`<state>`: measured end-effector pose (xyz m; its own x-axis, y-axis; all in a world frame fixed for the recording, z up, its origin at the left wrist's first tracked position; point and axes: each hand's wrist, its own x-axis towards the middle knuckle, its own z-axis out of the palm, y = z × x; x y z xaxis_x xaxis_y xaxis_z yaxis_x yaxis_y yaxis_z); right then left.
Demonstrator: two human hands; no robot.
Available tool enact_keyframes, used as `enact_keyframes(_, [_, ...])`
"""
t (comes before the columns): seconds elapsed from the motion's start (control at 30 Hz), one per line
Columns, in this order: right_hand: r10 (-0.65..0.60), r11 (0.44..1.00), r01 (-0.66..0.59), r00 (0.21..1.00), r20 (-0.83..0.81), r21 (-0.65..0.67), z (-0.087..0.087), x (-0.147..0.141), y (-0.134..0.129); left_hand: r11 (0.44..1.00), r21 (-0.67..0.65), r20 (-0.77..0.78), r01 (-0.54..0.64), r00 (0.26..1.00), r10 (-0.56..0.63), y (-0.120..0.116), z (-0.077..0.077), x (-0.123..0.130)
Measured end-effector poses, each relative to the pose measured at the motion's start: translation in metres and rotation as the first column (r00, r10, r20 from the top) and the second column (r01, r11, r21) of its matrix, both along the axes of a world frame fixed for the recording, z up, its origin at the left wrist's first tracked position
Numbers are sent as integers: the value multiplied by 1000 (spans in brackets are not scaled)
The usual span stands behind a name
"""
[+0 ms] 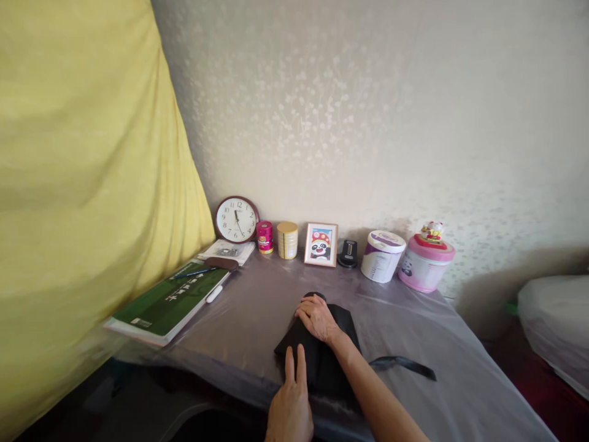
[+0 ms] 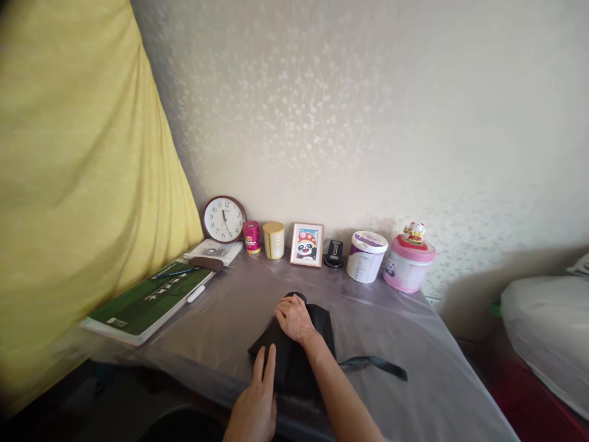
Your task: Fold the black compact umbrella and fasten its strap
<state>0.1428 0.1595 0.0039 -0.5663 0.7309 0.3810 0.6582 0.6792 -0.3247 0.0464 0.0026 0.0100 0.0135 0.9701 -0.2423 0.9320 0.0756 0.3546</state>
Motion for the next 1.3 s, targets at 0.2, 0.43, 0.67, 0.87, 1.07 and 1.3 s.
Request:
enact_keyframes(0.2, [-158,987,156,987,-38,-51,-5,2,28,1000,-5,16,-19,1000,19,1,2,0])
enact_keyframes(0.43, [-377,926,375,916,-139,-43,-11,18,37,1000,-18,-15,-24,1000,24,-1,10,5])
enact_keyframes(0.67, [-603,791,609,759,-246,-60,-30,90,5,1000,28,4,-7,1000,7,-4,9,4])
enact_keyframes(0.87, [-675,736,637,717,-175,-231,-44,122,-27,998,60,2,-11,1000,11,-6,6,3])
enact_keyframes(1.07, [-628,761,495,725,-284,-419,-28,116,-40,997,83,-5,-1,1000,1,-9,9,3])
enact_keyframes(1.3, [-638,741,391,664,-390,-546,-13,98,-52,999,50,10,-21,1000,21,-12,15,5])
